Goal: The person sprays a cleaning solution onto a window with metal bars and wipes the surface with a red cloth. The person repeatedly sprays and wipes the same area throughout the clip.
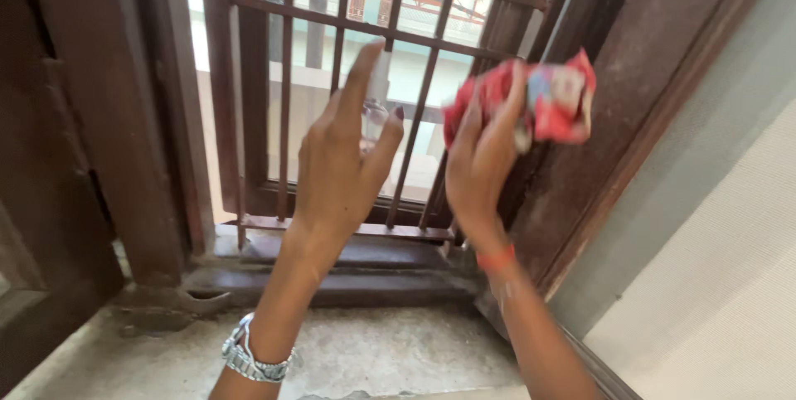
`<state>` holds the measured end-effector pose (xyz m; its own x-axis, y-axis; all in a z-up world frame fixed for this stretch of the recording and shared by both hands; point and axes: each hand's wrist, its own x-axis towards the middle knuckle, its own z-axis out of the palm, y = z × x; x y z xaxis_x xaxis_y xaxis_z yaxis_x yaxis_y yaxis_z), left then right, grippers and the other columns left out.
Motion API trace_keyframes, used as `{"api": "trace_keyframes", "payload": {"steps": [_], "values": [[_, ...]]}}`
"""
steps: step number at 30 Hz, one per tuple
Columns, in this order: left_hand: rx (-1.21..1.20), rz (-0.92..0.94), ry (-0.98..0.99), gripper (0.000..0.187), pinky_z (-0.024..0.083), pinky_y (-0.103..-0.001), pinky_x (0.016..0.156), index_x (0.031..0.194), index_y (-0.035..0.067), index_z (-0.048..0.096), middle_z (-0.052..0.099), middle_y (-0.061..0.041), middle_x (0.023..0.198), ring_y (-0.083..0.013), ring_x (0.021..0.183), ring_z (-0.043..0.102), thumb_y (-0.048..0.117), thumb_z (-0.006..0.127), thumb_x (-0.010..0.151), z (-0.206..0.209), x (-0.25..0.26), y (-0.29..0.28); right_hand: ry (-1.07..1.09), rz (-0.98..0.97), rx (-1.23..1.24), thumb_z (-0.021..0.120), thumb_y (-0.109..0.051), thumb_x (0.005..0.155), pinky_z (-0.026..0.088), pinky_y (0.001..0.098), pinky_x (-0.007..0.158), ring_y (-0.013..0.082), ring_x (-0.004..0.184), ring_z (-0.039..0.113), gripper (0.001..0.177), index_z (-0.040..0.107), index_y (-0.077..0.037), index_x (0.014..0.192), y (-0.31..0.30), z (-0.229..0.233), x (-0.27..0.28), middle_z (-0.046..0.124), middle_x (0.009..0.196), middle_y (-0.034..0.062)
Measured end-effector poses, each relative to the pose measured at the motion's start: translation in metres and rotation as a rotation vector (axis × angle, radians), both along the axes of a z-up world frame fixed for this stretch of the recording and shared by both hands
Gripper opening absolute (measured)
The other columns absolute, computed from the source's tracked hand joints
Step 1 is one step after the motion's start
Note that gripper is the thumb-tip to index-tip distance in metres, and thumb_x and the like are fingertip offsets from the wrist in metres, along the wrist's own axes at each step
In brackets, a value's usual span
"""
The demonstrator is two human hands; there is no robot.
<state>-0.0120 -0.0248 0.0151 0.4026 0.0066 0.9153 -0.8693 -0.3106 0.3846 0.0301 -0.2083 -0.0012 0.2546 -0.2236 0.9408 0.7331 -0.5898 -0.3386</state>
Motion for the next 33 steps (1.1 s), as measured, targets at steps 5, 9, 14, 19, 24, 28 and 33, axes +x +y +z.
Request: {"api": "trace_keyframes", "payload": {"steps": [5,9,14,19,24,28,33], "values": [[0.006,0.047,-0.145,0.065,0.058,-0.045,0.089,0.161,0.016,0.034,0.066,-0.023,0.137,-0.0408,0.113,0.071,0.018,0.062,0.103,0.006,-0.007,0.009,-0.183,-0.11,0.071,0.048,-0.012,0.111,0.061,0.0414,0.091,0.0278,0.108,0.075,0.054,0.023,0.001,0.157,0.02,0.014,0.08,0.073,0.117,0.018],[0.004,-0.021,0.038,0.063,0.06,-0.043,0.078,0.158,0.017,0.035,0.063,-0.022,0.144,-0.0359,0.095,0.076,0.02,0.06,0.1,0.008,-0.009,0.017,-0.1,-0.454,0.081,0.054,-0.024,0.111,0.055,0.0492,0.087,0.0425,0.106,0.07,0.055,0.026,0.002,0.15,0.01,-0.053,0.102,0.069,0.115,0.0282],[0.033,0.002,0.211,0.066,0.06,-0.045,0.08,0.161,0.023,0.031,0.068,-0.02,0.134,-0.0381,0.094,0.074,0.027,0.059,0.101,0.014,-0.016,0.026,0.36,-0.729,-0.067,0.054,-0.041,0.105,0.052,0.0583,0.081,0.0517,0.098,0.066,0.065,0.03,0.004,0.146,0.004,-0.108,0.059,0.065,0.113,0.0358],[-0.029,0.056,-0.32,0.058,0.059,-0.045,0.094,0.16,0.019,0.027,0.065,-0.023,0.13,-0.0378,0.115,0.07,0.023,0.06,0.113,0.012,-0.019,0.024,1.099,-0.719,-0.591,0.053,-0.045,0.096,0.056,0.0584,0.081,0.045,0.096,0.071,0.069,0.036,-0.004,0.149,0.001,-0.079,-0.012,0.067,0.11,0.0297],[-0.024,-0.055,0.004,0.065,0.063,-0.038,0.073,0.163,0.021,0.031,0.073,-0.016,0.115,-0.0269,0.091,0.078,0.021,0.057,0.104,0.005,-0.012,0.014,0.383,-0.562,-0.432,0.056,-0.05,0.105,0.053,0.0547,0.076,0.0422,0.091,0.07,0.047,0.059,-0.004,0.115,0.015,0.011,-0.016,0.071,0.096,0.0222],[0.012,-0.019,-0.001,0.067,0.06,-0.042,0.072,0.162,0.019,0.029,0.07,-0.019,0.118,-0.0305,0.081,0.074,0.022,0.06,0.102,0.009,-0.01,0.017,0.357,-0.658,-0.269,0.057,-0.052,0.099,0.054,0.0536,0.073,0.0393,0.087,0.072,0.055,0.058,0.0,0.116,0.033,0.066,0.042,0.071,0.093,0.0205],[0.011,0.013,-0.022,0.065,0.062,-0.04,0.072,0.163,0.019,0.03,0.07,-0.018,0.125,-0.0267,0.083,0.078,0.021,0.061,0.105,0.005,-0.005,0.03,0.208,-0.628,-0.249,0.06,-0.052,0.095,0.053,0.056,0.066,0.0433,0.085,0.069,0.065,0.054,0.007,0.121,0.037,-0.024,0.064,0.069,0.093,0.0264]]}}
